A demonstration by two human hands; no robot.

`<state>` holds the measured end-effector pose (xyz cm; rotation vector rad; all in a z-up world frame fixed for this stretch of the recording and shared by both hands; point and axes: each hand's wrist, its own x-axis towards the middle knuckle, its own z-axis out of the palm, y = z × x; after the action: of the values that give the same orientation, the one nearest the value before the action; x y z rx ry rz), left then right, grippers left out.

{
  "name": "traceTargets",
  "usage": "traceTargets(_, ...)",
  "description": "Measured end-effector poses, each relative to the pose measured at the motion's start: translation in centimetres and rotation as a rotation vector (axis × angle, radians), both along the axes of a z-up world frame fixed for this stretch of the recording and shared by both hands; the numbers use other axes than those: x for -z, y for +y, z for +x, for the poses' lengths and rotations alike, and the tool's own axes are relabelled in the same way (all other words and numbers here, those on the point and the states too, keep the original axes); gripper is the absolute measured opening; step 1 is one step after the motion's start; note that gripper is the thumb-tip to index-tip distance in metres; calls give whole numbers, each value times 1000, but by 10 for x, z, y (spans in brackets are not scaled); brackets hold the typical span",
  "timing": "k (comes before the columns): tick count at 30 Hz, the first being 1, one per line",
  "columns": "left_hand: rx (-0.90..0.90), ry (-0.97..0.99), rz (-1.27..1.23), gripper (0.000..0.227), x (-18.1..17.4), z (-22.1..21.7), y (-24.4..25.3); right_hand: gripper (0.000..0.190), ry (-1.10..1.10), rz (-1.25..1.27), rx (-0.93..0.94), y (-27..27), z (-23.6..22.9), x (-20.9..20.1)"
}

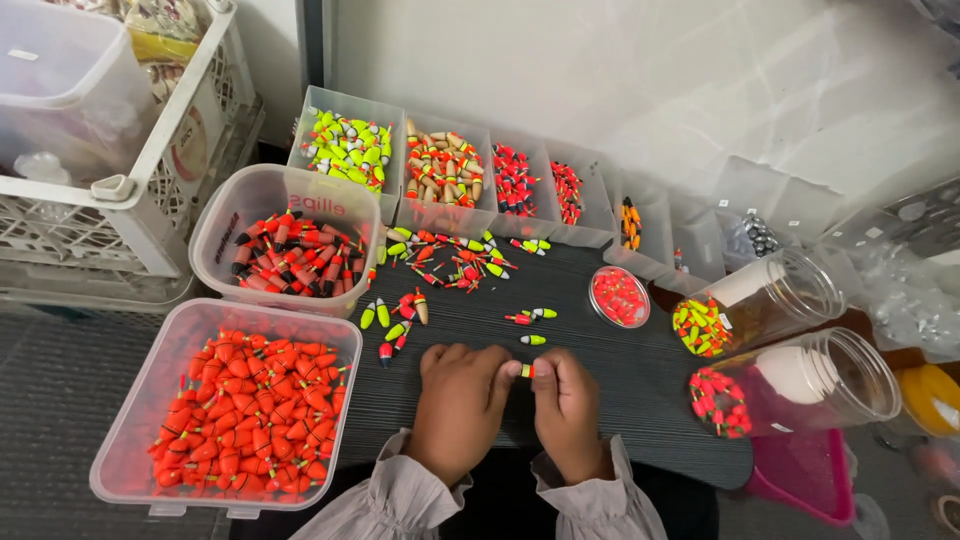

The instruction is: The person assembles small fishing lures by hand at a table. They pick up a yellow body and a red head, connect them, and place the finished lure into a container. The process is repeated with multiple lures.

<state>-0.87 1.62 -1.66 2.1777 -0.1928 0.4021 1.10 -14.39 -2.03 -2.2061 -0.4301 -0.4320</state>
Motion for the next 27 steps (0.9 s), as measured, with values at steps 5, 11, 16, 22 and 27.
traceTargets(5, 23, -36, -30, 15, -3, -2, 2, 36, 98, 14, 13, 1, 3, -3)
traceTargets(11, -41, -46, -51, 15, -13, -5, 3, 38, 73, 50, 38, 4, 1, -3)
traceTargets(16, -18, -20, -11, 28, -1, -2, 1, 33, 12, 49, 50, 4, -2, -1)
traceTargets(22, -34, -72, -16, 17, -3, -3, 0, 42, 172, 98, 94, 3, 5, -5)
traceTargets(27, -97, -2, -155, 13, -6, -2, 3, 43, 374, -105, 166, 16, 42, -50)
